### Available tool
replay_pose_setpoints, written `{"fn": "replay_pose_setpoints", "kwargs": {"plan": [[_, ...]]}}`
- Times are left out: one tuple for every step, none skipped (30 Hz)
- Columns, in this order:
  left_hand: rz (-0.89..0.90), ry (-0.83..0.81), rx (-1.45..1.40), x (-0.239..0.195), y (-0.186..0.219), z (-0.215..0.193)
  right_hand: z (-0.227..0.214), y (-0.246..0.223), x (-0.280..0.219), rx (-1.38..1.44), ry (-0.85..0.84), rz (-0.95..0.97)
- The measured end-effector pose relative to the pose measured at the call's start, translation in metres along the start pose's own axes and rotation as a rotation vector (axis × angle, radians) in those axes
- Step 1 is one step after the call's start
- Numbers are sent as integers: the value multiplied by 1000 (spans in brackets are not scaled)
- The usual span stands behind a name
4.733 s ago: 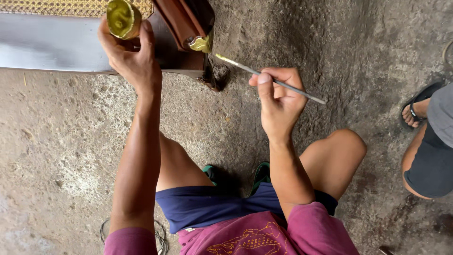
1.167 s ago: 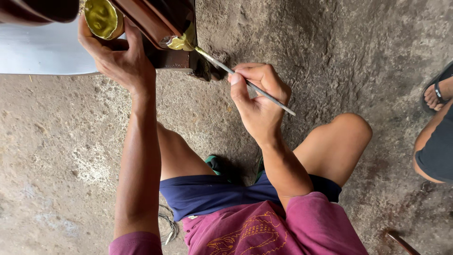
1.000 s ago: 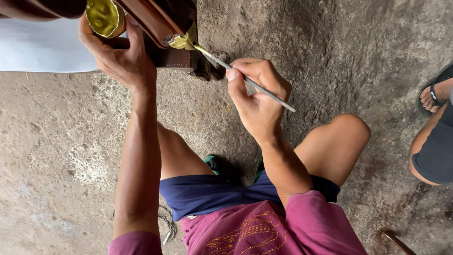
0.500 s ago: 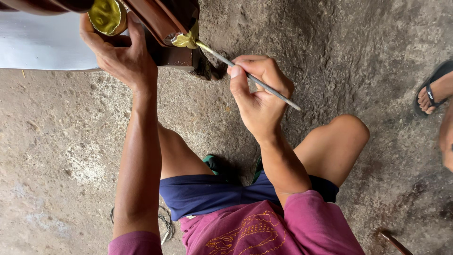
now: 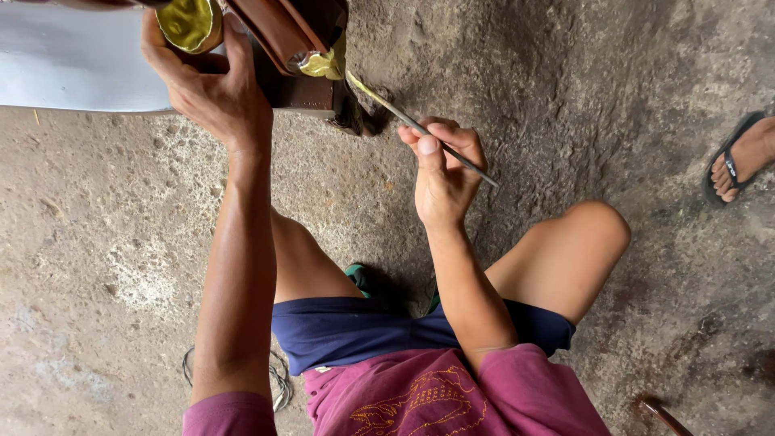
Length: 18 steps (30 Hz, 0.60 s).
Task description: The person paints the carved legs of a wooden chair with gold paint using a small brush. They hold a small container of gold paint in one hand and apply it carefully to the details of the chair legs.
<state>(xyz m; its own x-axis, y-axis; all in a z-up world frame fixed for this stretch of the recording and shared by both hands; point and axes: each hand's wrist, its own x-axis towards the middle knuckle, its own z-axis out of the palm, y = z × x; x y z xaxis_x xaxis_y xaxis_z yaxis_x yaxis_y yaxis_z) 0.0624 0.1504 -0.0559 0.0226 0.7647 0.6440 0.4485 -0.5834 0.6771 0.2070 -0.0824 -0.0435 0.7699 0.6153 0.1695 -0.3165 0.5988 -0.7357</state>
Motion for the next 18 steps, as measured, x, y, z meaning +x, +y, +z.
{"fn": "replay_pose_setpoints", "kwargs": {"plan": [[17, 1, 10, -1, -1, -1, -2, 3, -1, 6, -2, -1], [34, 3, 18, 0, -1, -1, -3, 5, -1, 11, -6, -5], [52, 5, 25, 0, -2, 0, -4, 6, -1, 13, -4, -2], [42, 4, 12, 0, -2, 0, -4, 7, 0, 16, -3, 0], [33, 4, 0, 1, -3, 1, -4, 7, 1, 19, -2, 1], [25, 4, -12, 1, -3, 1, -4, 7, 2, 12, -4, -2], [19, -3, -23, 1, -3, 1, -3, 8, 4, 5, -5, -5], [12, -12, -33, 0, -3, 0, -3, 9, 4, -3, -6, -5], [5, -20, -42, 0, -3, -1, -3, 9, 5, -5, -8, 0], [3, -19, -47, 0, -3, 0, -3, 10, 5, -6, -10, 5], [2, -18, -52, 0, -3, 0, -2, 11, 6, -8, -13, 9], [-3, -19, -57, -1, -2, -1, -2, 12, 6, 0, -11, 12], [8, -19, -51, -1, -2, -1, -2, 13, 6, 8, -9, 15], [19, -18, -47, 0, -2, -1, -3, 13, 6, 16, -7, 16], [31, -18, -44, 0, -1, 0, -3, 13, 6, -8, -10, 11], [25, -16, -43, 0, 0, -1, -3, 12, 6, -31, -13, 5], [19, -15, -42, 0, 1, -1, -2, 12, 6, -53, -17, -1], [12, -12, -41, 0, 3, -1, -2, 11, 6, -48, -20, -4]]}}
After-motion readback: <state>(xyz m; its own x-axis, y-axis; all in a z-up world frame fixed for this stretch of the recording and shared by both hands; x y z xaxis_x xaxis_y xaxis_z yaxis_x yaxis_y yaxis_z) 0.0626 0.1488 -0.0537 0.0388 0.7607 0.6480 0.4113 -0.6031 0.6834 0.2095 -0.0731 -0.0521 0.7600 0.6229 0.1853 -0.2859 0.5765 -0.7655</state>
